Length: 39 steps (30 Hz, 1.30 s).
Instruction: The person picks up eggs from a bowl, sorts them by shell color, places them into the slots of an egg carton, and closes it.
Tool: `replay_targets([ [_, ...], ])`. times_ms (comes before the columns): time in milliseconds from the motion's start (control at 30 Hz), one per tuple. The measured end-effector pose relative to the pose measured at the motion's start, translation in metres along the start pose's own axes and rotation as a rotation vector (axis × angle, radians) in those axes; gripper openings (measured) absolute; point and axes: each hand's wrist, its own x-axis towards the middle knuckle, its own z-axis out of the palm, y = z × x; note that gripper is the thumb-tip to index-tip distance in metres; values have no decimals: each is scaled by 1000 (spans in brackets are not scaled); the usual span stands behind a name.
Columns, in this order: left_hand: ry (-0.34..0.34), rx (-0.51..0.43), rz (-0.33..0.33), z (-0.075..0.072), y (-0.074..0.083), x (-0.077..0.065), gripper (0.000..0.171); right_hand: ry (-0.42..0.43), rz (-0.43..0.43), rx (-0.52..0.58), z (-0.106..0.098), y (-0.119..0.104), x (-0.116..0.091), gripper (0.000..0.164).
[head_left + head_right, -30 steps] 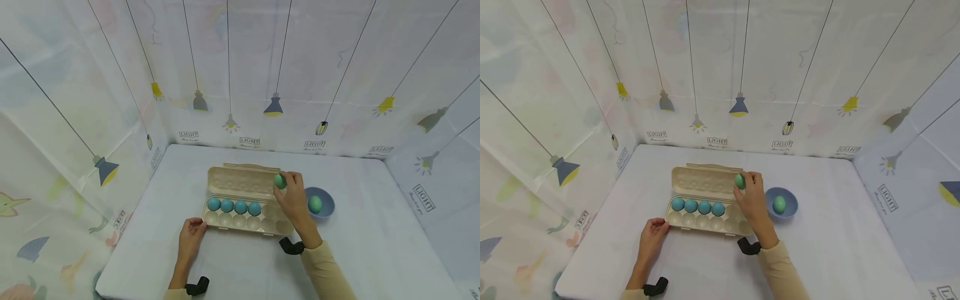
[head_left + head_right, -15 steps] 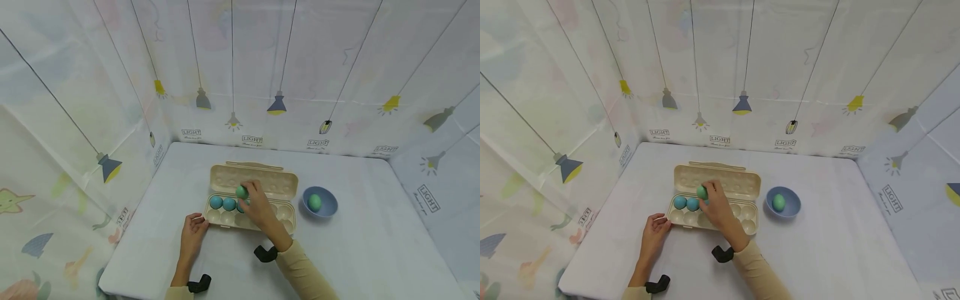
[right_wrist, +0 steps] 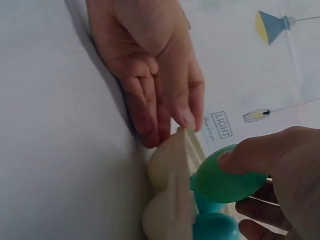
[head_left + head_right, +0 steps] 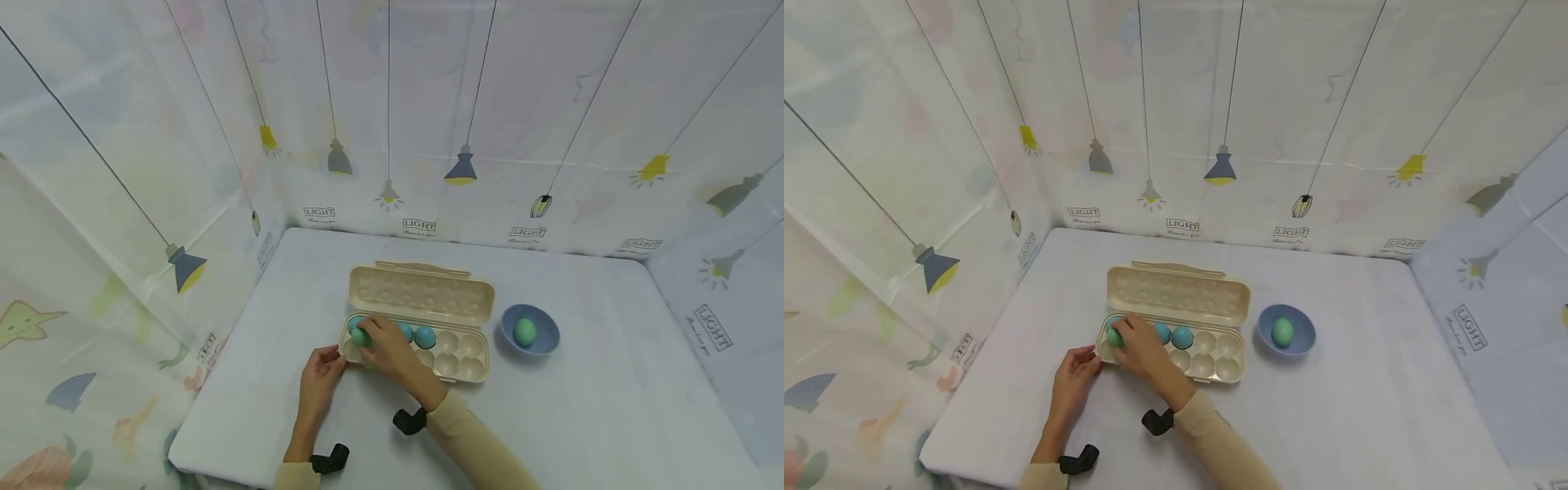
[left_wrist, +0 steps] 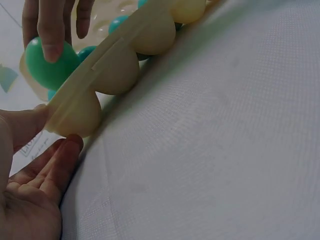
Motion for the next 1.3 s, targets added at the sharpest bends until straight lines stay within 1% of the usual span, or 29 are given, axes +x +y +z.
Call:
replay_targets([
  [133, 7, -3, 7, 1, -9, 3, 36, -72, -7, -14, 8, -1, 0, 44],
  [233, 10, -6, 19, 1, -11, 3, 36, -149, 22, -16, 11, -3, 1, 44],
  [300, 8, -9, 27, 0, -12, 2, 37, -191, 42, -43, 12, -4, 3, 43],
  [400, 8, -7, 24, 0, -12, 2, 38, -230, 59, -76, 14, -6, 4, 43],
  [500, 9, 0, 4, 1, -12, 2, 38, -242, 61, -80, 17, -5, 4, 42],
  [600, 12, 4, -15, 2, -8, 0, 37, -240, 64, -80, 21, -5, 3, 42],
  [767, 10, 10, -18, 2, 7, -5, 35, -233, 56, -89, 22, -6, 5, 40],
  [833, 11, 12, -14, 2, 10, -6, 35, -235, 50, -99, 21, -7, 7, 40],
  [933, 15, 17, -9, 2, 7, -5, 35, -244, 49, -115, 18, -9, 8, 39],
  [1133, 19, 22, 11, 2, -8, -1, 38, -251, 41, -141, 17, -10, 8, 36],
  [1300, 24, 14, 33, 2, -12, 0, 39, -254, 49, -144, 15, -10, 8, 35],
])
